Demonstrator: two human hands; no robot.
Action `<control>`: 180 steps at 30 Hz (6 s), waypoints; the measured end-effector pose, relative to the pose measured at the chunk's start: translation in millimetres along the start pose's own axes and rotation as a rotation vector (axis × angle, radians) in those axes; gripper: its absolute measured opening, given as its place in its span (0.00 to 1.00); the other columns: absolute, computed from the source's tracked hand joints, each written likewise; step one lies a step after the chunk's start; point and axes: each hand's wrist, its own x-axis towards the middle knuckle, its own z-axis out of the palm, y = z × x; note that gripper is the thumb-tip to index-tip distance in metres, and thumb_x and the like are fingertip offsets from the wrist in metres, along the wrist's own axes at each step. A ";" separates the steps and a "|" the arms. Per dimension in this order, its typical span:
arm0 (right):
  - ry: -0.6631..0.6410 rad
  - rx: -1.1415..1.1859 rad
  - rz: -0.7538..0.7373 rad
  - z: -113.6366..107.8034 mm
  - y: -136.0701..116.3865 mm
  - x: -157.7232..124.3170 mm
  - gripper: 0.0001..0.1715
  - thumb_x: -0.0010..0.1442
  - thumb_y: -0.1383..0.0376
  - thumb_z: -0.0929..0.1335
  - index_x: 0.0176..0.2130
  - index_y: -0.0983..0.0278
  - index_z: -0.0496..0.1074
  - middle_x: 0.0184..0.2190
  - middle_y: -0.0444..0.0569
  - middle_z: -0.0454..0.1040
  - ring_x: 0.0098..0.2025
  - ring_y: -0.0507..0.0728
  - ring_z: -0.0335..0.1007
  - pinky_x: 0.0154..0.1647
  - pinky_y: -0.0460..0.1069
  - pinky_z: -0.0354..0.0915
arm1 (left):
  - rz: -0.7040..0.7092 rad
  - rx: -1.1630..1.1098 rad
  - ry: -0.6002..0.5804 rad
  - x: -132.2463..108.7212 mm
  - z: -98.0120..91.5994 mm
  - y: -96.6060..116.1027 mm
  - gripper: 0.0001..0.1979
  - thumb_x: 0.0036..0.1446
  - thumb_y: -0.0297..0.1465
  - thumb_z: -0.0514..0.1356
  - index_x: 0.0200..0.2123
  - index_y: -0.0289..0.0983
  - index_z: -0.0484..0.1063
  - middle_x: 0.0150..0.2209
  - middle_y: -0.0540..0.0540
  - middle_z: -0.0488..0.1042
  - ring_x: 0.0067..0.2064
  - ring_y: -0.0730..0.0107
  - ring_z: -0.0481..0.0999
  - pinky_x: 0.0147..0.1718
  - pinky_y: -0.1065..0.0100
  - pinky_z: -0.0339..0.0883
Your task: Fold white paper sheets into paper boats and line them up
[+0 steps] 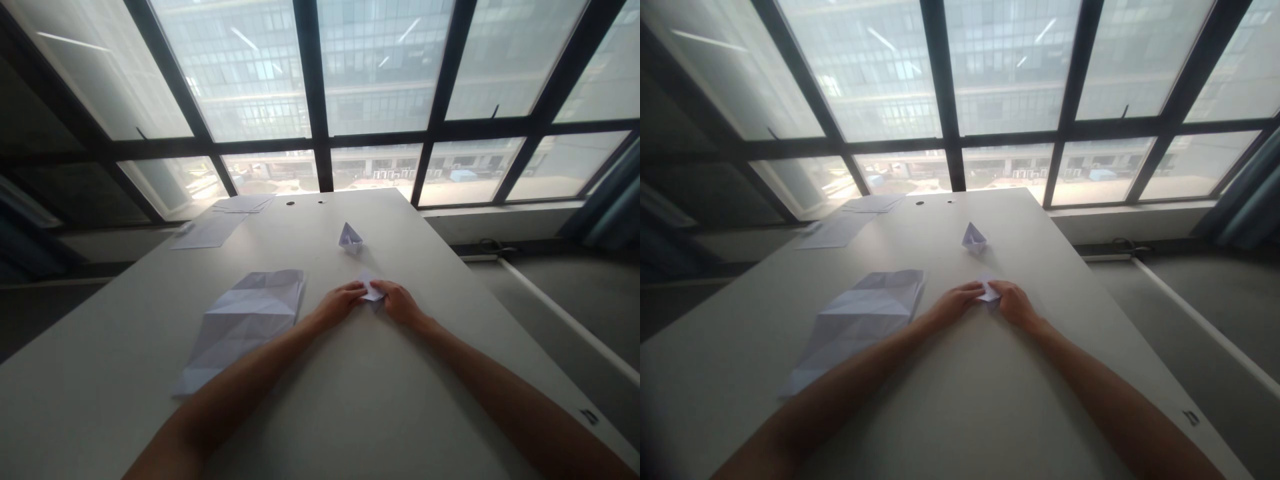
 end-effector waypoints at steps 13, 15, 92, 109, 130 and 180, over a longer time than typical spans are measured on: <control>-0.020 -0.022 -0.047 -6.8 -10.8 1.1 0.14 0.58 0.71 0.66 0.43 0.63 0.76 0.45 0.52 0.76 0.49 0.58 0.70 0.54 0.51 0.63 | -0.108 0.143 0.092 0.4 -6.9 3.8 0.14 0.67 0.33 0.53 0.45 0.40 0.79 0.43 0.44 0.75 0.46 0.64 0.72 0.50 0.64 0.65; 0.006 -0.051 -0.022 -6.8 -8.9 2.2 0.11 0.62 0.69 0.64 0.39 0.63 0.77 0.41 0.52 0.76 0.46 0.58 0.70 0.51 0.51 0.64 | -0.102 0.140 0.097 1.0 -7.4 3.7 0.14 0.67 0.33 0.53 0.42 0.39 0.79 0.41 0.44 0.75 0.44 0.64 0.72 0.48 0.64 0.65; -0.332 -0.369 0.011 11.1 -26.8 -5.0 0.44 0.69 0.45 0.50 0.70 0.73 0.45 0.70 0.59 0.44 0.72 0.60 0.38 0.70 0.60 0.39 | -0.022 0.393 -0.249 -4.8 -0.1 16.9 0.30 0.71 0.45 0.40 0.71 0.44 0.37 0.72 0.46 0.43 0.72 0.58 0.39 0.66 0.50 0.39; -0.320 -0.438 0.058 10.2 -26.2 -6.8 0.37 0.71 0.52 0.51 0.69 0.71 0.50 0.70 0.60 0.47 0.72 0.62 0.39 0.69 0.64 0.38 | -0.159 0.506 -0.180 -7.9 5.6 13.6 0.35 0.69 0.50 0.38 0.70 0.34 0.45 0.70 0.36 0.46 0.71 0.54 0.45 0.66 0.48 0.39; -0.260 -0.518 0.240 15.4 -22.6 -7.3 0.35 0.69 0.59 0.54 0.68 0.73 0.51 0.70 0.59 0.45 0.72 0.61 0.37 0.68 0.65 0.37 | -0.215 0.598 -0.142 -7.9 7.3 13.2 0.35 0.68 0.45 0.43 0.68 0.27 0.48 0.69 0.30 0.49 0.71 0.50 0.44 0.66 0.45 0.39; -0.153 -0.349 -0.006 -0.8 -29.7 -4.4 0.22 0.69 0.63 0.58 0.58 0.58 0.69 0.62 0.51 0.66 0.64 0.58 0.56 0.64 0.57 0.48 | -0.098 0.204 0.074 1.8 -2.5 3.6 0.12 0.67 0.34 0.56 0.47 0.46 0.79 0.48 0.46 0.77 0.49 0.64 0.74 0.52 0.63 0.67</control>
